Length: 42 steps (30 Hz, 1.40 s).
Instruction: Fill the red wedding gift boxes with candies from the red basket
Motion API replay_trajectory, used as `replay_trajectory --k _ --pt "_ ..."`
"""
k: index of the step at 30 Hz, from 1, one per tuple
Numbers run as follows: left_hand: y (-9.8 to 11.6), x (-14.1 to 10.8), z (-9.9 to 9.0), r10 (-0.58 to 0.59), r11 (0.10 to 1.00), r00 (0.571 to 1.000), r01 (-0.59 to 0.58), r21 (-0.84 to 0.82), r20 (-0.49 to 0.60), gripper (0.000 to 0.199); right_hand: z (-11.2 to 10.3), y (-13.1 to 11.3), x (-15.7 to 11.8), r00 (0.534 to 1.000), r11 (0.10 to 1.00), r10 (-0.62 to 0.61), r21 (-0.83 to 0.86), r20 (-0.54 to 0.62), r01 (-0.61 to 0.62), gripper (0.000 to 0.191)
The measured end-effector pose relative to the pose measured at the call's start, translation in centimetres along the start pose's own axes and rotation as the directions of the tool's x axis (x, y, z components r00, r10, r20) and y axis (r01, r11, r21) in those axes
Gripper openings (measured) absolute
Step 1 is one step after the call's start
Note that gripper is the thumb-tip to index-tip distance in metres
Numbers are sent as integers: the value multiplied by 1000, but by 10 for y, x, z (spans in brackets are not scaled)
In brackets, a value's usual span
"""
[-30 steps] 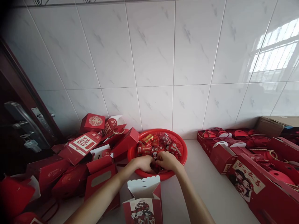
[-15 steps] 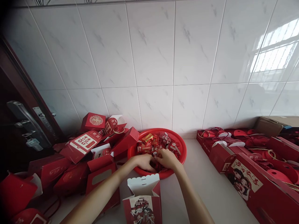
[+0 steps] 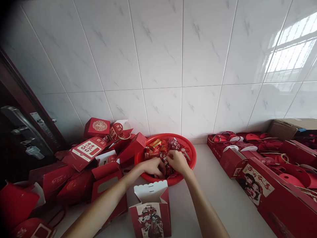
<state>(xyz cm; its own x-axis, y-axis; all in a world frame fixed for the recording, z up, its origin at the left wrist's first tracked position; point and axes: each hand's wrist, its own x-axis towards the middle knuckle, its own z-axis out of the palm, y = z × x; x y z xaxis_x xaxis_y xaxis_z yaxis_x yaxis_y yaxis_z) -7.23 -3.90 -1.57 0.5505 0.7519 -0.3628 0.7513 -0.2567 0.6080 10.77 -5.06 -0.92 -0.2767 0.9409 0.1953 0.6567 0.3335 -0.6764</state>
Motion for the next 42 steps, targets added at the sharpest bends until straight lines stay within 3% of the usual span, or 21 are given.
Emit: replay_trajectory --k 2,4,8,12,15,21,26,29,32,35,37,40,42 --pt "1 -1 0 51 995 996 -58 -85 -73 22 -1 2 1 999 998 18 64 -47 -15 15" --pt "2 -2 -1 108 972 971 -149 -184 -212 22 -2 5 2 994 988 52 151 -100 -37 13" --pt "6 -7 -1 101 925 860 -267 -272 -501 23 -2 15 3 985 937 108 345 -135 -56 23" --pt "7 -11 -2 84 893 785 -332 -302 -614 24 -1 22 5 989 858 119 510 -90 -57 37" --pt "4 -11 -2 87 866 761 -377 -328 -643 29 -1 23 6 976 809 200 577 -88 -114 40" --pt "-2 -8 1 143 797 775 -459 -393 -616 41 -5 21 2 976 693 218 701 16 -166 51" --pt "-3 -5 1 162 775 758 -494 -394 -632 42 -5 24 2 944 588 285 808 -170 -32 44" --pt "-2 -6 1 146 783 752 -485 -390 -643 39 -5 26 3 893 610 321 790 -315 59 37" --pt "-1 -8 0 130 786 720 -494 -372 -682 35 -4 26 4 855 673 350 738 -384 56 31" --pt "-1 -8 -1 98 793 692 -488 -364 -715 32 -5 23 2 866 767 276 638 -417 62 25" --pt "-1 -7 -1 90 793 685 -488 -364 -723 32 -5 19 1 903 799 166 591 -397 112 21" --pt "-3 -5 0 117 793 685 -500 -348 -719 31 -4 13 -1 974 788 0 600 -227 140 28" --pt "-4 -4 1 148 792 699 -508 -340 -699 33 -4 11 -2 989 789 -69 600 -131 134 34"
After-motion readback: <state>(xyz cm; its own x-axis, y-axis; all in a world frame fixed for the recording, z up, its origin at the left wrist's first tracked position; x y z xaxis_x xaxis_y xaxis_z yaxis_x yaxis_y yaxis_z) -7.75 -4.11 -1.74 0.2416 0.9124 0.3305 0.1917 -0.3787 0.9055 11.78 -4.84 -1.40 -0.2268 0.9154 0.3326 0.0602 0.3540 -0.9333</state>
